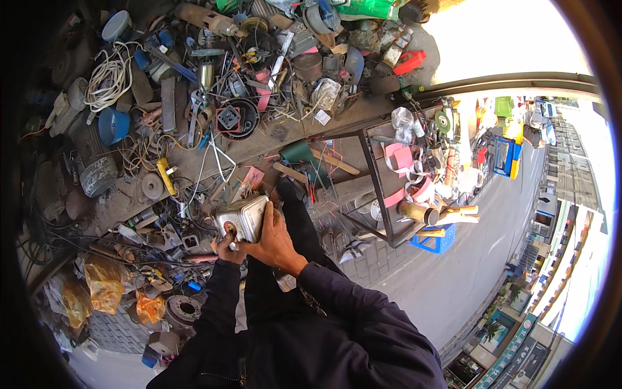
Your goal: The person picks up a small metal tin, opens it, and walks through a cluttered workshop. They sit on the floor, open a cylindrical container, and transfer some of its contents into the tin. They then stand, return to a workbench, and use a brush to stir the contents of the tin.
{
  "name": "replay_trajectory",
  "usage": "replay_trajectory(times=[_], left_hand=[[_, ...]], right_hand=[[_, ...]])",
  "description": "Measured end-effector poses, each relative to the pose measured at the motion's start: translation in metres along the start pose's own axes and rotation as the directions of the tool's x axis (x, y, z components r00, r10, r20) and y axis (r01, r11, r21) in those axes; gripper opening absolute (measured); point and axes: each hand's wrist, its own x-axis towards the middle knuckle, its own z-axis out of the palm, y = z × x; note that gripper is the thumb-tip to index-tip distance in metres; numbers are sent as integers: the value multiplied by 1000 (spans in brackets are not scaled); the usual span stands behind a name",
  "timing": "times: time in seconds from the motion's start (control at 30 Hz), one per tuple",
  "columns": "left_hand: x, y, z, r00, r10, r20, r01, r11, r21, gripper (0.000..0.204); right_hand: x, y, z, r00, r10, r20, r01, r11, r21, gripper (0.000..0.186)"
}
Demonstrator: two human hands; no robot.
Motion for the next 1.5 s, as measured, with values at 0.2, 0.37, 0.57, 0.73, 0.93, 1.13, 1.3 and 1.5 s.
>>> replay_trajectory(times=[0.2, 0.37, 0.57, 0.73, 0.93, 1.13, 1.3, 1.5], left_hand=[[-26, 7, -8, 998, -51, 35, 51, 999, -11, 64], [-30, -18, -3, 1000, 20, -7, -20, 1000, -15, 64], [-25, -27, 4, 990, 115, 79, -106, 989, -105, 82], [-23, -39, -14, 996, 25, 82, -10, 984, -176, 86], [1, -65, -24, 996, -27, 88, 43, 981, -187, 72], [50, -53, -8, 969, -218, 117, 245, 914, -322, 51], [119, -12, -51, 927, -330, 177, 372, 869, -327, 59], [196, 11, -122, 921, -348, -175, 379, 903, 201, 84]], right_hand=[[-13, 0, 15, 990, -12, 142, 17, 999, -34, 143], [-14, 4, -1, 972, 4, 233, 25, 992, -121, 146], [5, -2, -25, 945, -16, 326, 25, 999, -24, 141], [29, -2, -40, 939, -104, 328, 122, 992, -32, 130], [32, 16, -39, 968, -48, 245, 80, 989, -120, 118], [67, 43, -31, 933, -278, 228, 338, 892, -299, 109], [140, 75, 9, 772, -488, 406, 630, 669, -394, 137], [235, 161, 74, 796, -514, 320, 605, 688, -401, 123]])
